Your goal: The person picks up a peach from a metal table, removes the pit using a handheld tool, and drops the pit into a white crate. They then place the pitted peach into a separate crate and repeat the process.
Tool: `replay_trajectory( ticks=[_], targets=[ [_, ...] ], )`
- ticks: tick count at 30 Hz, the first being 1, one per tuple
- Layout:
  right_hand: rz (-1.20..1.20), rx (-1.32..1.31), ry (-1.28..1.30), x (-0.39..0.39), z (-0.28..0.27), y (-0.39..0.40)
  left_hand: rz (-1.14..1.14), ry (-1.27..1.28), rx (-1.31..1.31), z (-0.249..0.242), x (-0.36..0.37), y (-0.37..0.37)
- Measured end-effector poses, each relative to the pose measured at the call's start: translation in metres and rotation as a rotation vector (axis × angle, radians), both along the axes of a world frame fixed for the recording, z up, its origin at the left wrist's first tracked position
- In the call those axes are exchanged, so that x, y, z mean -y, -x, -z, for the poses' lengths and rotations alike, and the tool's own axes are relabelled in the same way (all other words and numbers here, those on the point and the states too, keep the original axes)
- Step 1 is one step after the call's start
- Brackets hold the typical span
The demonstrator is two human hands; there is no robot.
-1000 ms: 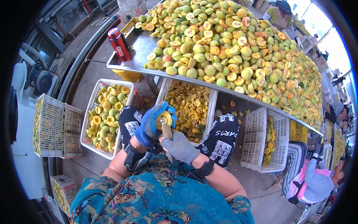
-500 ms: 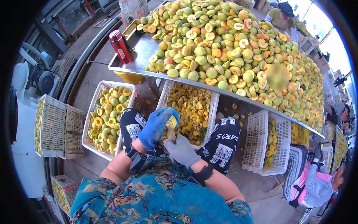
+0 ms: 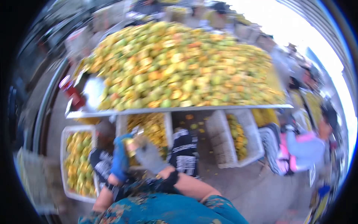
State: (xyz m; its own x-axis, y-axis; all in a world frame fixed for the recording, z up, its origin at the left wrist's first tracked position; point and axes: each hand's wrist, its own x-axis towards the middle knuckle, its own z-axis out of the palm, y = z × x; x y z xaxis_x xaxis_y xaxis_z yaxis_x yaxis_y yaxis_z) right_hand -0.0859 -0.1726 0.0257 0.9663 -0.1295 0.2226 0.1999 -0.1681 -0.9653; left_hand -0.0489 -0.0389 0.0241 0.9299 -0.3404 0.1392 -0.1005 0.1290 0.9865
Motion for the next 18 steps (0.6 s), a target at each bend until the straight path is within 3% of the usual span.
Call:
replay_trajectory(
  ticks=[1, 2, 3, 4, 6, 8, 10, 11, 15, 18],
  targets=[
    [0.050, -0.094, -0.048, -0.002, -0.006, 0.001, -0.005, 0.043, -0.048, 0.018, -0.002, -0.005],
    [0.035, -0.057, 0.012, 0.002, -0.024, 0.004, -0.036, -0.163, 0.142, 0.021, -0.006, -0.008],
    [-0.005, -0.223, -0.238, -0.001, -0.016, 0.005, -0.045, -0.116, 0.071, 0.019, -0.006, -0.007],
    [-0.018, -0.211, -0.301, 0.000, -0.027, 0.008, -0.067, -0.085, -0.011, 0.013, -0.006, -0.005],
    [-0.193, -0.444, -0.477, 0.012, -0.052, 0.017, 0.060, 0.093, -0.228, -0.002, -0.006, 0.000],
    [-0.160, -0.238, -0.428, 0.007, -0.019, 0.010, 0.091, 0.071, -0.224, -0.003, -0.007, -0.002],
    [-0.154, -0.298, -0.503, 0.008, -0.035, 0.017, 0.027, -0.362, 0.435, -0.023, 0.001, 0.005],
    [-0.149, -0.358, -0.571, 0.010, -0.041, 0.019, 0.040, -0.020, 0.072, -0.020, 0.010, 0.006],
    [-0.157, -0.403, -0.495, 0.019, -0.029, 0.017, 0.150, -0.301, 0.307, -0.014, 0.005, 0.000],
    [-0.153, -0.271, -0.582, 0.014, 0.011, 0.013, 0.292, -0.218, 0.372, -0.021, 0.011, 0.000]
  ],
)
